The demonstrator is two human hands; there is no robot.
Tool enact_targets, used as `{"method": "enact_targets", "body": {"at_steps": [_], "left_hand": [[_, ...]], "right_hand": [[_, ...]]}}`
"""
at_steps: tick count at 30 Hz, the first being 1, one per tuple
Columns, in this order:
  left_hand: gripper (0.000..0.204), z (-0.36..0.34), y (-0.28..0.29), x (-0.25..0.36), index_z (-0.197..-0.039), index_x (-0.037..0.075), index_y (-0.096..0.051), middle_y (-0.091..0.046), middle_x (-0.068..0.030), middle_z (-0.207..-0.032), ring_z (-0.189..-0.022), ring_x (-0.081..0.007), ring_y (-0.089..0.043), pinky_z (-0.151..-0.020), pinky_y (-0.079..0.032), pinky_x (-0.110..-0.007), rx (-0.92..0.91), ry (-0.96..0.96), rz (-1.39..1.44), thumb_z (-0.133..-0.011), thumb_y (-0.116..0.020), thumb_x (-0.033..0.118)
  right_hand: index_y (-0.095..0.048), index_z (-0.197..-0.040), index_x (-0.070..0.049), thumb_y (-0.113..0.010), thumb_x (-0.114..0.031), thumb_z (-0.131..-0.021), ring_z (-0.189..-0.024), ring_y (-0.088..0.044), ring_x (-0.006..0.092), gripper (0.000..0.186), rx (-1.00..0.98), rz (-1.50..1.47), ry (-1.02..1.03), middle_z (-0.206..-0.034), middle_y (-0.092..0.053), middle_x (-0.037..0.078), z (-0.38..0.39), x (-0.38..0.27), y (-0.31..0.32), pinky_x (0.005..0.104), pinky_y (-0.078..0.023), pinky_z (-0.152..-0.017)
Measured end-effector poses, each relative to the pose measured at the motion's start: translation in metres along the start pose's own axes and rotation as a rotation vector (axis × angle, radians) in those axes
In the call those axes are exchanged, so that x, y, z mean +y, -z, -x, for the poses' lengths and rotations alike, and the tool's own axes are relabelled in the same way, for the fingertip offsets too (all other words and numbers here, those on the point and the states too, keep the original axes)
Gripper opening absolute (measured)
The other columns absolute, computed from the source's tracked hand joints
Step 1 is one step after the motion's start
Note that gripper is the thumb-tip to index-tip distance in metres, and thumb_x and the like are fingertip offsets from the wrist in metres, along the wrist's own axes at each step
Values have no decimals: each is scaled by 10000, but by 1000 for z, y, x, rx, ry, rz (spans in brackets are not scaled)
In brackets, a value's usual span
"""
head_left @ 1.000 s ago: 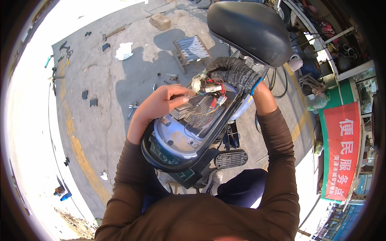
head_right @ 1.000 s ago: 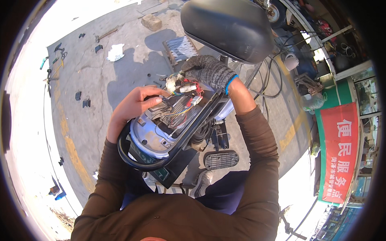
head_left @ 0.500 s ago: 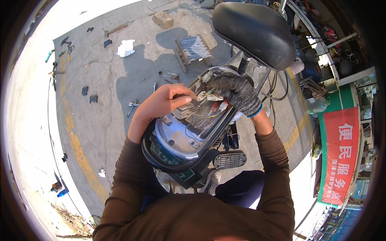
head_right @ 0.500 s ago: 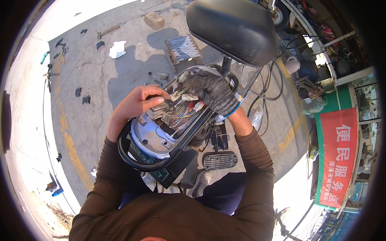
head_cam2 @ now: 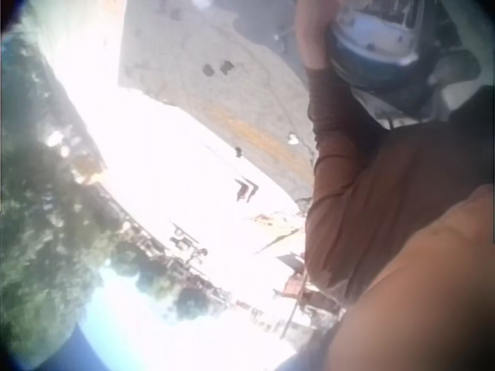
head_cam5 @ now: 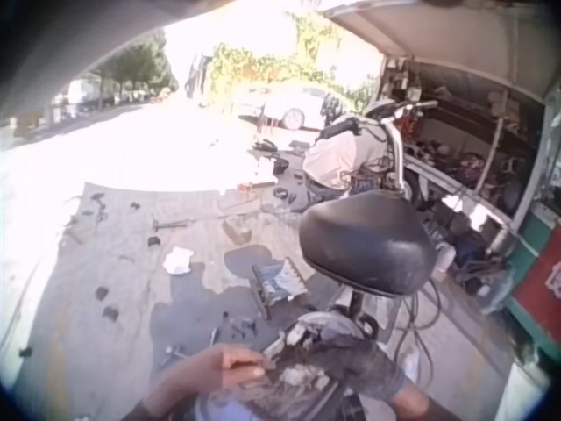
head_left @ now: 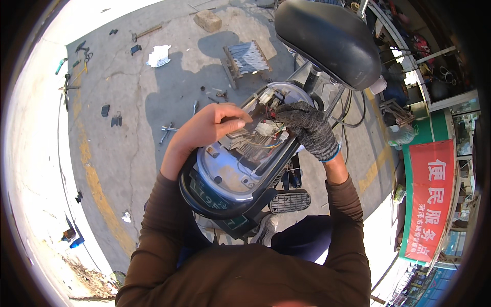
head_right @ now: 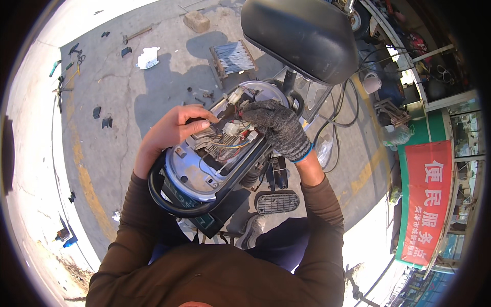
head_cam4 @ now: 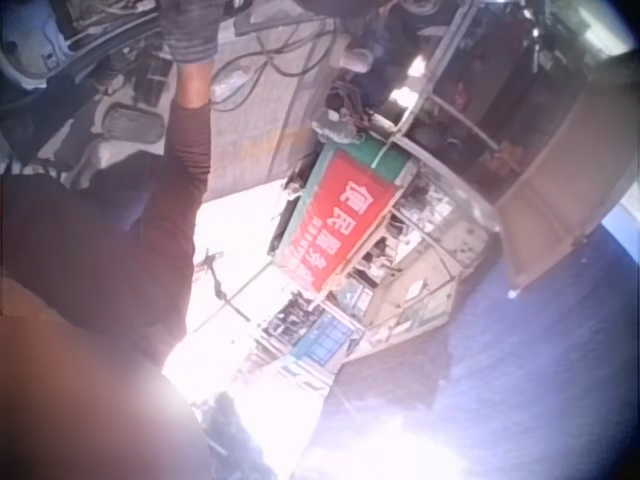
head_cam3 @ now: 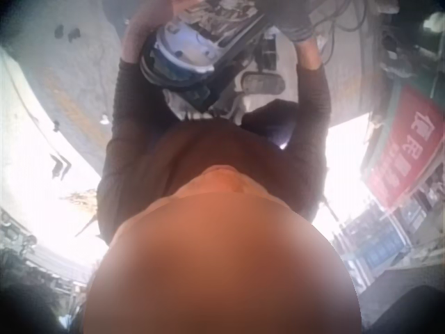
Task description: The person removes the scooter seat and works on the exposed wiring beneath it, manipulating and connecting wires by hand. The person continues to adjust and connect the wires throughout the clip.
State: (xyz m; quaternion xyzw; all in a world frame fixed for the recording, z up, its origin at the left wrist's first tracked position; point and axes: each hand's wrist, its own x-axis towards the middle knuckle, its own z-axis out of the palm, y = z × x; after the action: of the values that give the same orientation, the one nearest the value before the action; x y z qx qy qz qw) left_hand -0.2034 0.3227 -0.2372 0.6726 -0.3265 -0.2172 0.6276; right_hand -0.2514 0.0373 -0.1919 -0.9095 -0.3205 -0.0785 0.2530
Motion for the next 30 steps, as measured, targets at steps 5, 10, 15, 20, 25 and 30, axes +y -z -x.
{"method": "enact_targets", "body": {"at_steps": [5, 10, 15, 20, 25, 30], "left_hand": [[210, -1, 1, 1, -1081, -18, -686, -652, -106, -929, -878, -188, -601, -809, -463, -297, -22, -38, -46, -927, -614, 105], [221, -1, 3, 1, -1094, -12, -682, -619, -93, -905, -852, -177, -579, -778, -455, -297, -32, -43, -70, -921, -621, 110], [282, -1, 4, 1, -1159, -9, -662, -609, -76, -951, -870, -172, -568, -778, -453, -299, -39, -100, -120, -910, -638, 122], [346, 0, 4, 0, -1243, -19, -620, -622, -85, -1016, -881, -189, -598, -797, -476, -308, -18, -111, -97, -922, -624, 110], [338, -2, 2, -4, -1246, -32, -619, -638, -110, -1155, -966, -179, -615, -861, -485, -307, -38, -131, -56, -933, -609, 94], [305, -1, 1, -6, -1213, -20, -645, -653, -106, -1186, -1048, -172, -602, -914, -472, -316, -11, -36, 123, -927, -600, 78]], "right_hand": [[-675, -1170, -87, -713, -54, -812, -1082, -628, 311, 362, 33, -65, -22, -1157, -683, 101, 0, -1, -6, 414, -493, -949], [-638, -1214, -97, -750, -155, -818, -1057, -626, 335, 416, 48, -142, -103, -1132, -670, 122, -14, -32, -3, 437, -474, -954], [-667, -1177, -108, -749, -236, -816, -1064, -620, 337, 392, 20, 223, 88, -1125, -671, 125, -23, -23, -19, 448, -457, -971], [-708, -1093, -71, -727, -102, -814, -1008, -657, 290, 281, 155, -111, -104, -1050, -705, 119, -36, -14, -21, 396, -500, -922], [-705, -1087, -36, -711, -55, -839, -982, -666, 233, 249, 148, -513, -276, -1059, -705, 108, -31, -3, -17, 349, -535, -881], [-689, -1126, -12, -667, -112, -903, -1008, -656, 177, 246, 174, -588, -537, -1111, -692, 96, -31, 7, -21, 312, -523, -920]]}}
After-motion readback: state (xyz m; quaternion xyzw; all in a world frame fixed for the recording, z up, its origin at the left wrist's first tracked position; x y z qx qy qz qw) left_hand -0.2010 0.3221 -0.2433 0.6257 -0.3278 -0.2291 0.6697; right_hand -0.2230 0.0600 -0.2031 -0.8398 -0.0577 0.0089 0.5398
